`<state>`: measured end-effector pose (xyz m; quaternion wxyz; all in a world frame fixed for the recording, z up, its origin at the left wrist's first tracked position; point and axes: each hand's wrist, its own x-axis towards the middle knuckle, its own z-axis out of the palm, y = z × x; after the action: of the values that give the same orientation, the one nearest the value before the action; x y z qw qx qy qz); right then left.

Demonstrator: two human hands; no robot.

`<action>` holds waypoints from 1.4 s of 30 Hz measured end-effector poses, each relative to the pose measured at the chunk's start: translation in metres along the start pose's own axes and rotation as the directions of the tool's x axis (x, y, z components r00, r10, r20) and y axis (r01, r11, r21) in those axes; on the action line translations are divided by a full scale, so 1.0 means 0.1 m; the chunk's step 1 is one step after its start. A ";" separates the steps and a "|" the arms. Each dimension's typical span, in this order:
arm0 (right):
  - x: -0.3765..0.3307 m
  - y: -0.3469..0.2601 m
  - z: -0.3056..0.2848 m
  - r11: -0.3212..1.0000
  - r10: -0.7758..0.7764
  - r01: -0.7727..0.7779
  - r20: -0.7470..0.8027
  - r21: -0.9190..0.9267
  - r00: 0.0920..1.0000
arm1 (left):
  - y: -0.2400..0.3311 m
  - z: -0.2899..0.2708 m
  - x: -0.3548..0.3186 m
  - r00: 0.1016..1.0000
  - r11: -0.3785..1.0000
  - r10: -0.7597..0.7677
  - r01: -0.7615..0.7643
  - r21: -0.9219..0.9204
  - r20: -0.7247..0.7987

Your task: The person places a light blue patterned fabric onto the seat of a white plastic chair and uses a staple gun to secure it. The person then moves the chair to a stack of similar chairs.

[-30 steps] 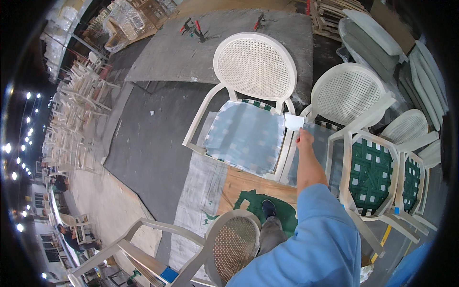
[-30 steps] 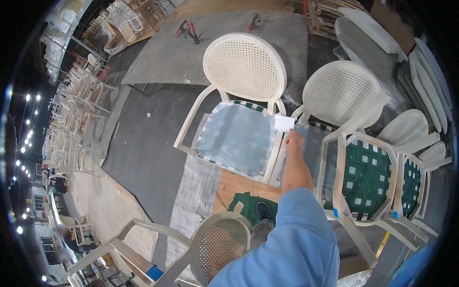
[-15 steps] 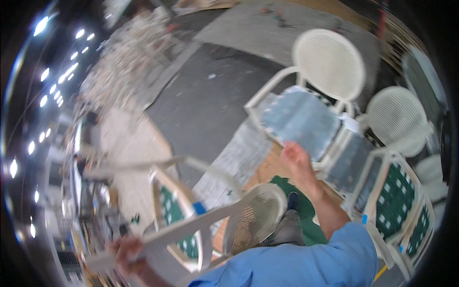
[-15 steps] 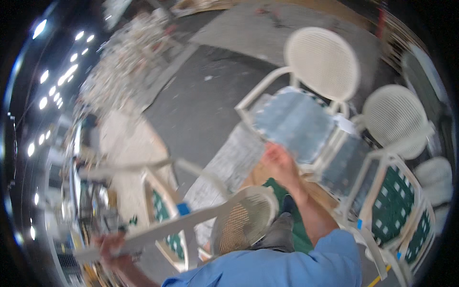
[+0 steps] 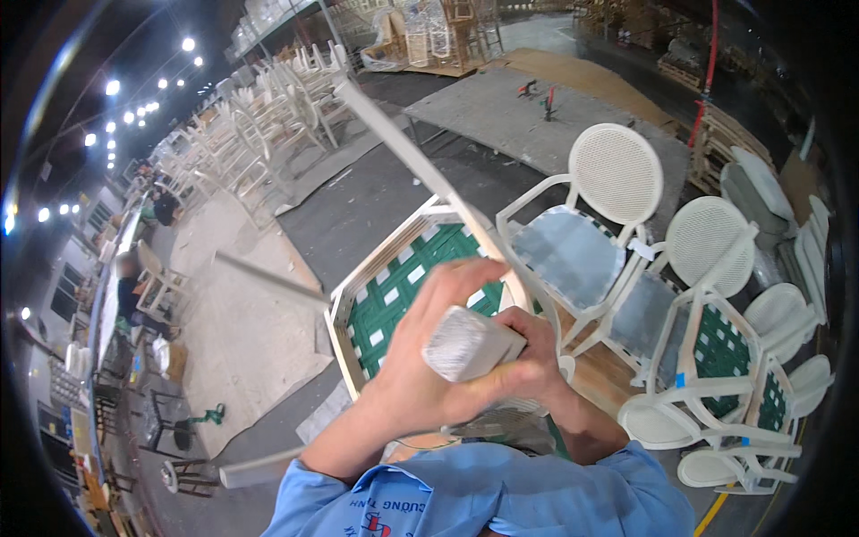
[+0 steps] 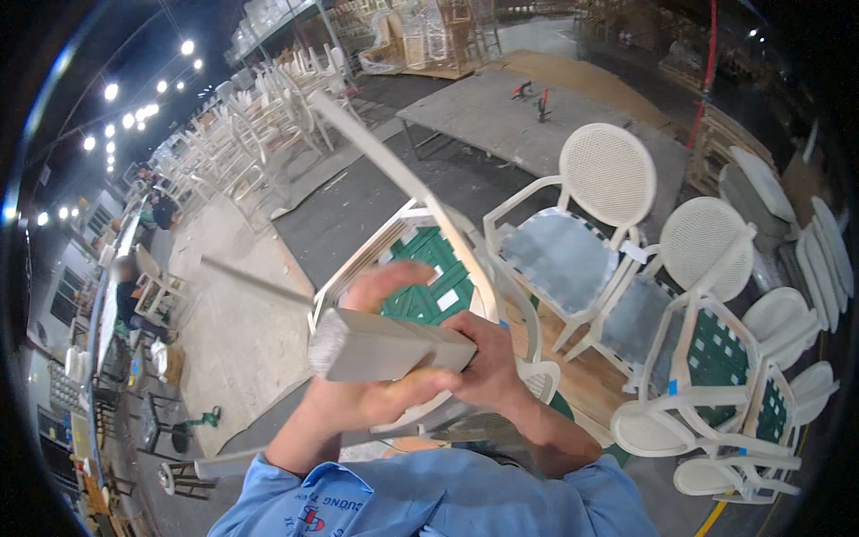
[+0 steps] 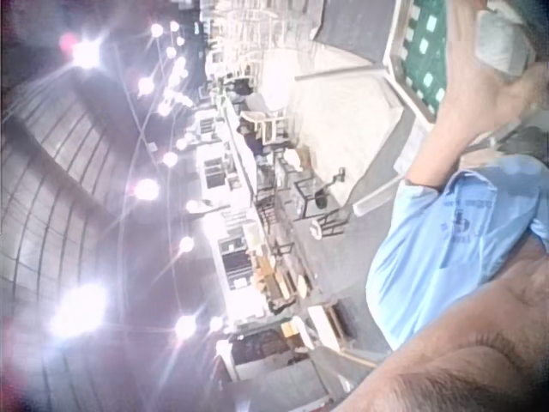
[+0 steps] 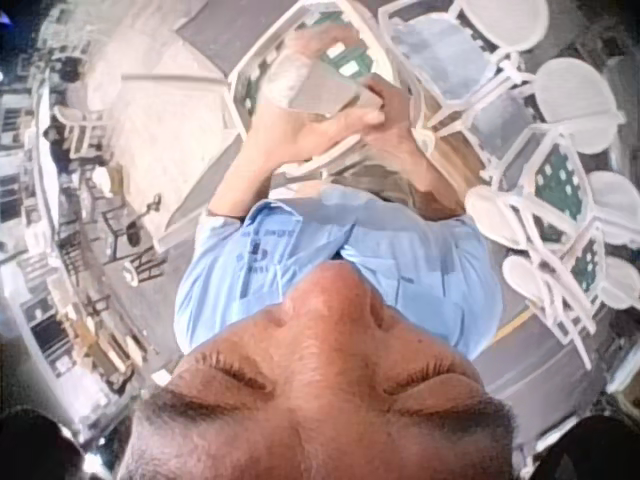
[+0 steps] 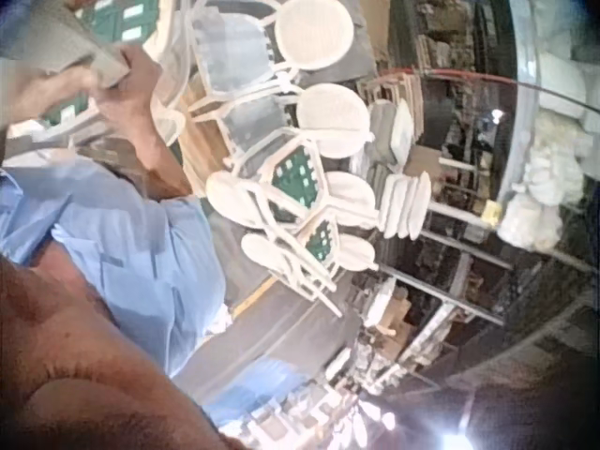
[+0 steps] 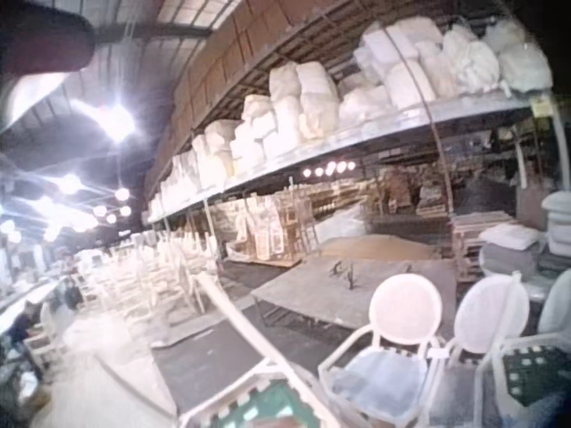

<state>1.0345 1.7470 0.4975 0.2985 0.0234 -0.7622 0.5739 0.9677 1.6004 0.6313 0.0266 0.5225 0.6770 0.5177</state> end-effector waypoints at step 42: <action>-1.01 0.08 -0.90 0.850 0.271 -0.527 -0.868 0.013 0.417 | -2.17 0.22 1.01 0.993 0.705 -0.093 0.117 -0.700 0.072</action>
<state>1.1529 1.7991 0.4564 0.4820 -0.4807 -0.5707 0.4593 0.7868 1.7073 0.5141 0.2632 0.4418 0.4577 0.7253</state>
